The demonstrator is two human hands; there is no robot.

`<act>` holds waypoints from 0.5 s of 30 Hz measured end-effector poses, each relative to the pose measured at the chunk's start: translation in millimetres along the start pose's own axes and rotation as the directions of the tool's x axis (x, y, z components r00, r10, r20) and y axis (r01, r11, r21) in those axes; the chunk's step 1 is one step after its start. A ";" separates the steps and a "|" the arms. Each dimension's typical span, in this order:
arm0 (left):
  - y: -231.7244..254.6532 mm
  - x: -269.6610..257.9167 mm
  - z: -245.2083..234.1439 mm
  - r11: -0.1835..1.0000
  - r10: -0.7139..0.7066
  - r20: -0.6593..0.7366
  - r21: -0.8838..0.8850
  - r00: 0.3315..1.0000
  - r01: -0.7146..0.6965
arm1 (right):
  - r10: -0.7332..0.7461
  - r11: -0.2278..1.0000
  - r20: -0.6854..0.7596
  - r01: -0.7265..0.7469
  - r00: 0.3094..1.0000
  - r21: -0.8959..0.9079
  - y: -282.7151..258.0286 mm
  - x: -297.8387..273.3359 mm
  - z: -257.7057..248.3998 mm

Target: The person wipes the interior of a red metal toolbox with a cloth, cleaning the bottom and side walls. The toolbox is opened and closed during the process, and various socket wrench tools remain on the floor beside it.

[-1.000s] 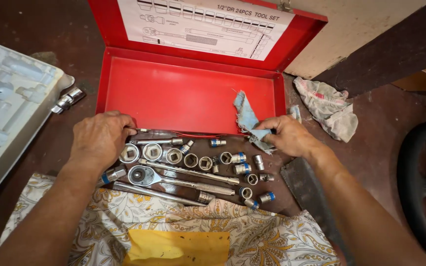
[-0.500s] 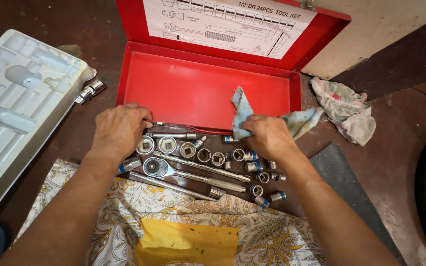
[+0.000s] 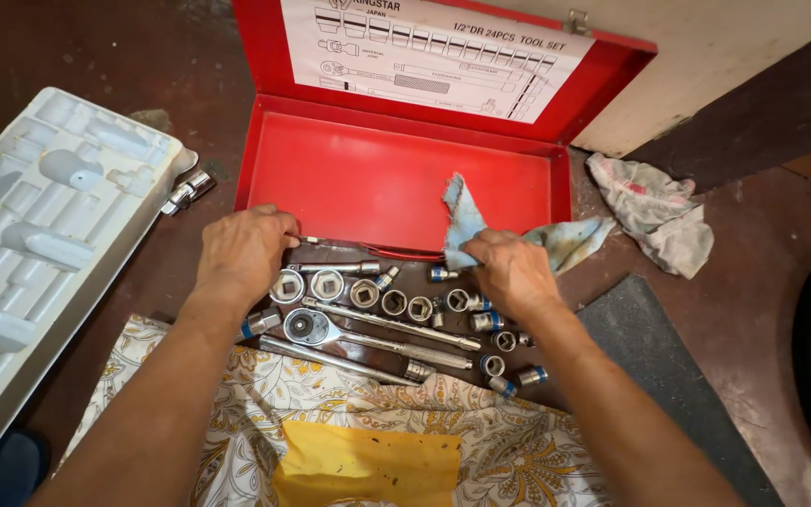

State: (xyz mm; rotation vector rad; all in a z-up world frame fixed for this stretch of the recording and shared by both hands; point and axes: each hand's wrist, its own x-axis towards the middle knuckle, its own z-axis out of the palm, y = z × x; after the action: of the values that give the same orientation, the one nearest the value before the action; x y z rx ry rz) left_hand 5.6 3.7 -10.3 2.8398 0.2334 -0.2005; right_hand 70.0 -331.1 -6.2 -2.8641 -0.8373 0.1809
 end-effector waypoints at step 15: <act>-4.2 19.9 -1.7 0.999 0.029 0.011 -0.029 1.000 -0.028 | 0.306 0.715 0.278 -0.413 0.910 0.565 9.8 14.1 -11.6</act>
State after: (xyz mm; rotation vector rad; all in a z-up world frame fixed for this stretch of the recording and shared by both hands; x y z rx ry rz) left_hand 24.5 11.0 -13.1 2.8113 0.1916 -0.2060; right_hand 88.7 -332.9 2.4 -2.3529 -0.1505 0.6221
